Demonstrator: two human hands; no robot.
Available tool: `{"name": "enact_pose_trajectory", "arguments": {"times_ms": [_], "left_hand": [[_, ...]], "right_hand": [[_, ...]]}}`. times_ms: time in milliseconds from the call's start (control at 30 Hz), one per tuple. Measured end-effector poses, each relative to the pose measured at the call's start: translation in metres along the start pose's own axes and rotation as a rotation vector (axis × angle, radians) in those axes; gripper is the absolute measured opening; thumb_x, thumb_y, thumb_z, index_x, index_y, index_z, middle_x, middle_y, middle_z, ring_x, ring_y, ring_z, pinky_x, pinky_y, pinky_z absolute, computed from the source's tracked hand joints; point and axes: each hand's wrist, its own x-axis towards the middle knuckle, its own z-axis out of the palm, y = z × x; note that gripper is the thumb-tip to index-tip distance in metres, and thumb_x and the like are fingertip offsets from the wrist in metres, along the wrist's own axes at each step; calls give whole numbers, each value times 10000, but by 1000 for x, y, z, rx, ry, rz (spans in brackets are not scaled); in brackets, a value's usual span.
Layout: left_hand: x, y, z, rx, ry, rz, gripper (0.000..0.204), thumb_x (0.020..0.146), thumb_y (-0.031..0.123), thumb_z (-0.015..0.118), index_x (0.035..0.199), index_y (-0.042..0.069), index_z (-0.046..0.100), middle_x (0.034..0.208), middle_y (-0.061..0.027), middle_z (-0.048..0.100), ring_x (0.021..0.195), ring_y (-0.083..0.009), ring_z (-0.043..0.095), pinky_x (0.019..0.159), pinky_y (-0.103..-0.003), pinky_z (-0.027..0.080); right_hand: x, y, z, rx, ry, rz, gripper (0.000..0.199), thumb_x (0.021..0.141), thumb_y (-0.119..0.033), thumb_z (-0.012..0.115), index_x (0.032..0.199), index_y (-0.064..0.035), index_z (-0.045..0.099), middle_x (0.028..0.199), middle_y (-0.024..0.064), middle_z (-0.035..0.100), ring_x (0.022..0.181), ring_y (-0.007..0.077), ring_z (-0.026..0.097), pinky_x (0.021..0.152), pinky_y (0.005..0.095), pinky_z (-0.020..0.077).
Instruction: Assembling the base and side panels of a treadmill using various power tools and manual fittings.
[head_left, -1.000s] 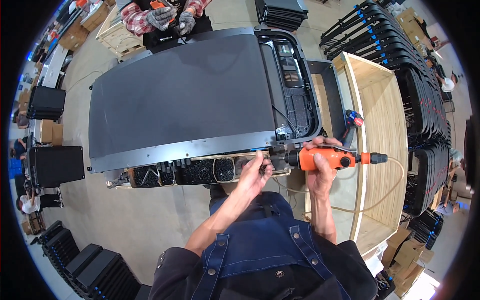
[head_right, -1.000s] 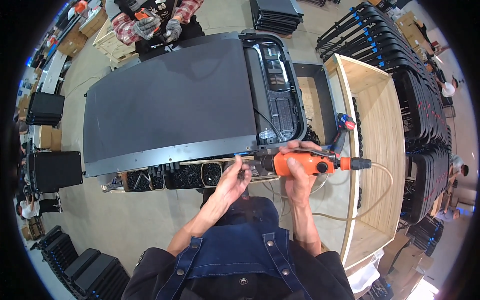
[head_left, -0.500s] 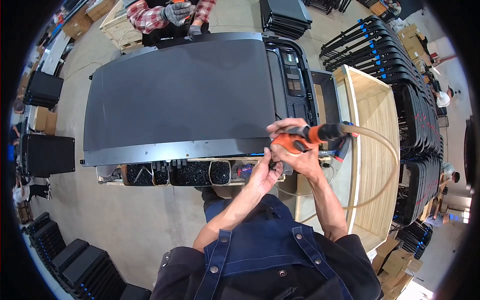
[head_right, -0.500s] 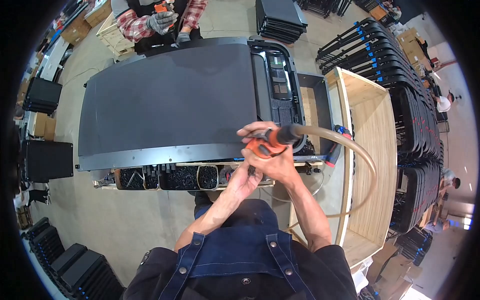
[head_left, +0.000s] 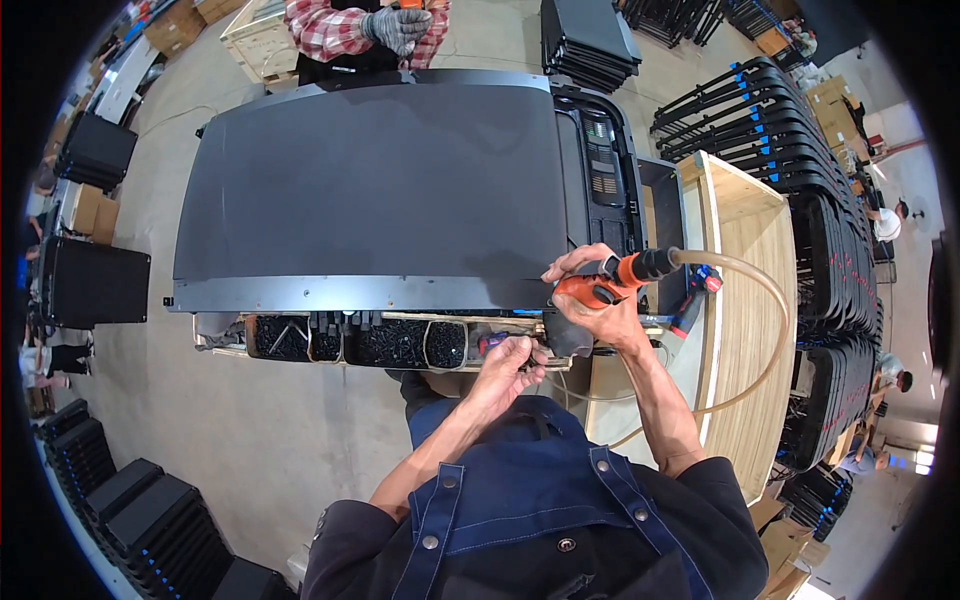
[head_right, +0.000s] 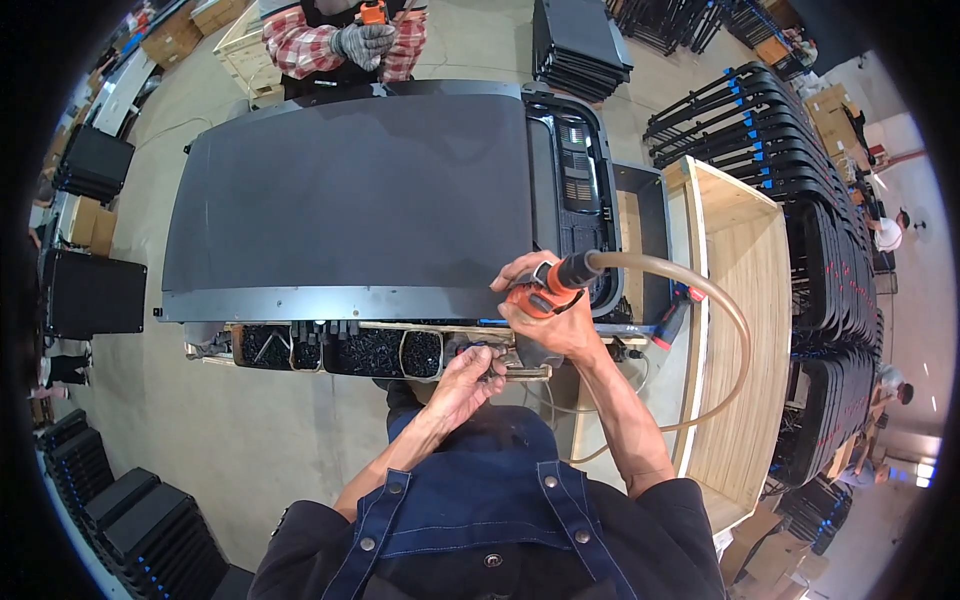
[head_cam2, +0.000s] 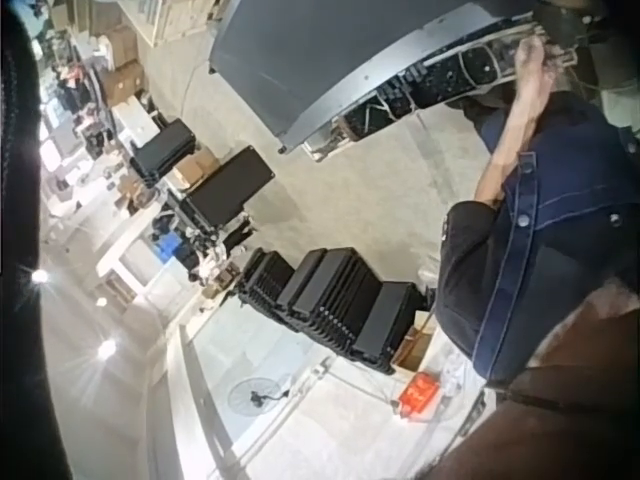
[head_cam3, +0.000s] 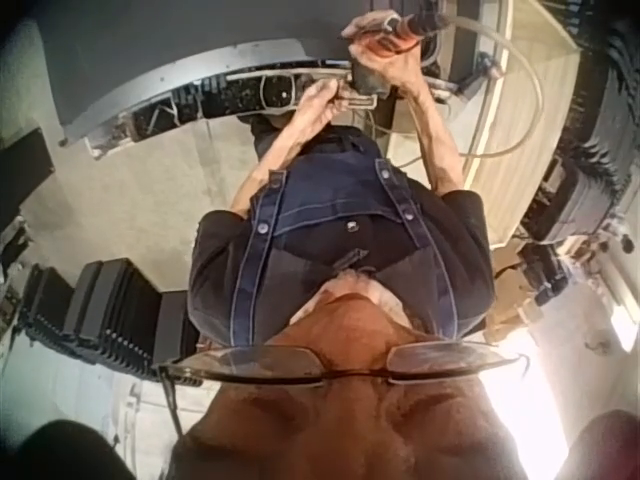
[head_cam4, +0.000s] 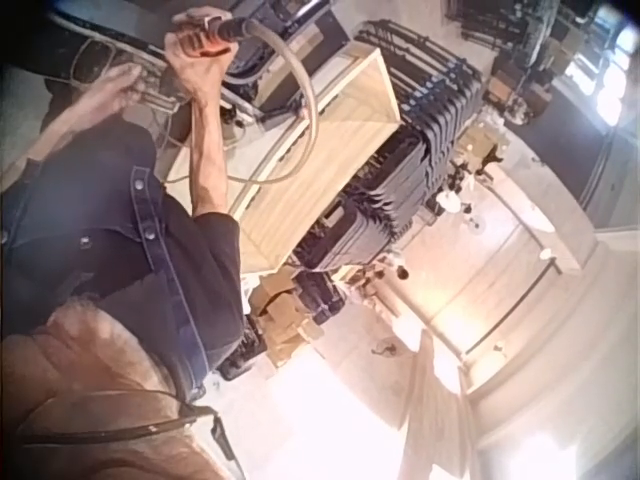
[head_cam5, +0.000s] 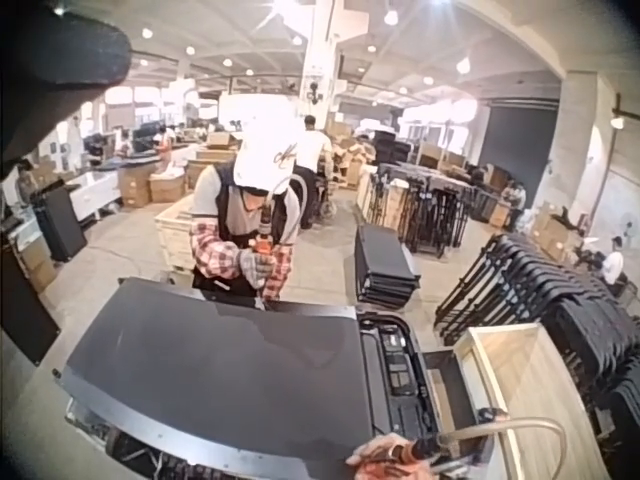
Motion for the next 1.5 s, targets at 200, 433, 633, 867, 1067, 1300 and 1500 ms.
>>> {"name": "enact_pose_trajectory", "arguments": {"times_ms": [200,433,633,867,1067,1300,1500], "left_hand": [[-9,1,-10,192,65,34,442,1040,393,520,1224,0,600,945,-62,659,818,-151,646,765,-286,570],[-34,25,-12,202,24,93,381,1045,140,506,1378,-38,457,1084,-106,646,938,-164,646,861,-321,558],[-58,28,-34,46,98,116,219,992,179,642,1143,29,591,932,-64,666,788,-151,659,712,-277,584],[-84,44,-39,-152,131,60,225,967,146,669,1148,16,634,953,-92,684,835,-177,680,760,-299,597],[-99,59,-52,-234,69,116,214,964,81,657,1157,-8,632,971,-102,683,852,-186,681,805,-303,590],[-113,86,-69,185,237,320,239,963,130,679,1145,-24,658,939,-72,689,838,-131,666,796,-267,568],[-113,126,-88,346,232,245,268,956,160,697,1137,-33,656,934,-64,675,819,-122,664,764,-257,569]], "right_hand": [[-1,-16,4,-101,66,26,373,743,44,735,1084,-13,596,1033,112,698,953,196,691,847,339,567],[-21,-33,4,311,251,7,534,756,41,732,1241,-37,520,1159,163,659,1002,268,693,907,439,568],[-45,-24,29,594,295,3,516,781,-37,725,1245,-65,502,1150,143,612,993,259,669,993,513,517],[-55,-7,61,703,318,37,503,817,-69,723,1273,-83,511,1148,109,606,998,241,655,1012,510,505],[-54,0,88,776,356,62,499,830,-48,696,1290,-92,507,1171,112,604,998,245,651,1025,523,488],[-45,-6,135,673,529,111,485,835,-30,665,1281,-62,477,1168,138,607,984,261,666,978,531,526],[-29,-9,171,577,610,150,481,845,-36,684,1279,-54,476,1182,144,597,985,264,664,963,520,536]]}}
